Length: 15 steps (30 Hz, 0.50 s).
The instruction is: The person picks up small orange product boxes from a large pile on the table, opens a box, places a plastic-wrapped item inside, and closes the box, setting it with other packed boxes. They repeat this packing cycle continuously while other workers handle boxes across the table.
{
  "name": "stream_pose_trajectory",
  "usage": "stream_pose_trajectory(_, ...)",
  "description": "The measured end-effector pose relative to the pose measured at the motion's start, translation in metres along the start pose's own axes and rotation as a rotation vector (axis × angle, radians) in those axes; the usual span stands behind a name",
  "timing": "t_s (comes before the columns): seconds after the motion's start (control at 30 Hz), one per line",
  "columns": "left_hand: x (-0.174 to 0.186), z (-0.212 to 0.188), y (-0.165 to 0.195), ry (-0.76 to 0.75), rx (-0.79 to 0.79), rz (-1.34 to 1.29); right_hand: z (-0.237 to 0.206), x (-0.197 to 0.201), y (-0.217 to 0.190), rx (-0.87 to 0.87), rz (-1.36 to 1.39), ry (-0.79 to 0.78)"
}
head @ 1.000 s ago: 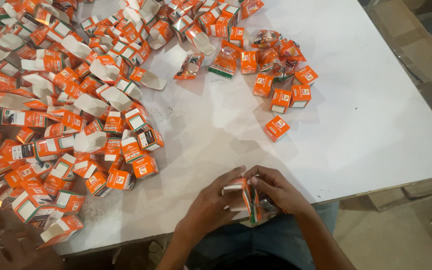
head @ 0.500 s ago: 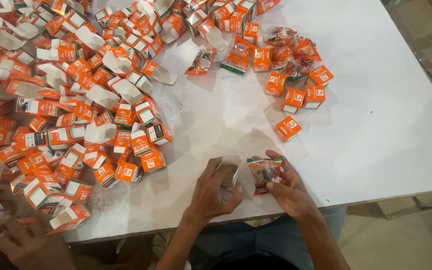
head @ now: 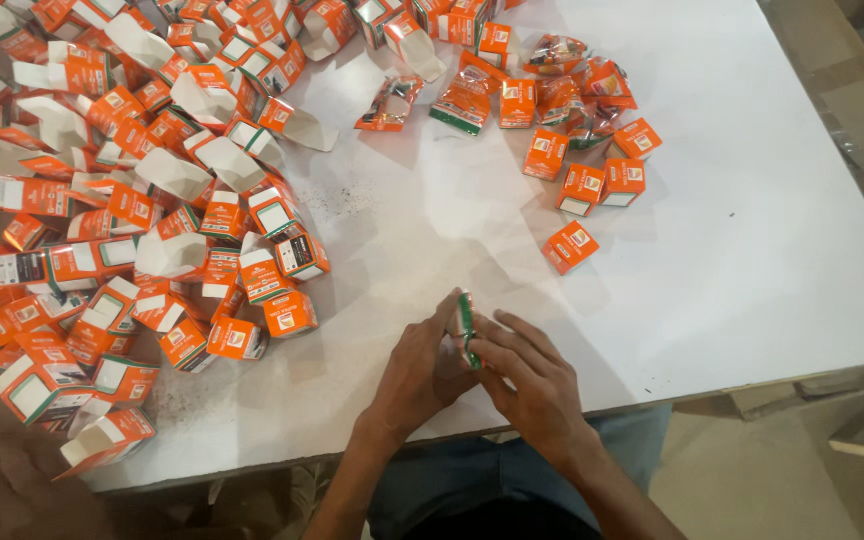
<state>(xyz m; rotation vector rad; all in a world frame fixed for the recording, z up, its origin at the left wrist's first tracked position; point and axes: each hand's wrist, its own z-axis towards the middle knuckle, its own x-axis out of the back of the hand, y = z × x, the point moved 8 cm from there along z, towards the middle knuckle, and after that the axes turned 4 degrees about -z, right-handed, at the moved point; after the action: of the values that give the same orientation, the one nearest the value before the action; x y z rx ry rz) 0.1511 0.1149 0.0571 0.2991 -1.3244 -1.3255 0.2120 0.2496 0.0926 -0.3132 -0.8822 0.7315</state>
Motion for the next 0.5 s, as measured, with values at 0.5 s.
stream_pose_trajectory(0.5,0.005,-0.001,0.011,-0.047,-0.122,-0.06,0.033,-0.012,0.008,0.057,-0.394,-0.581)
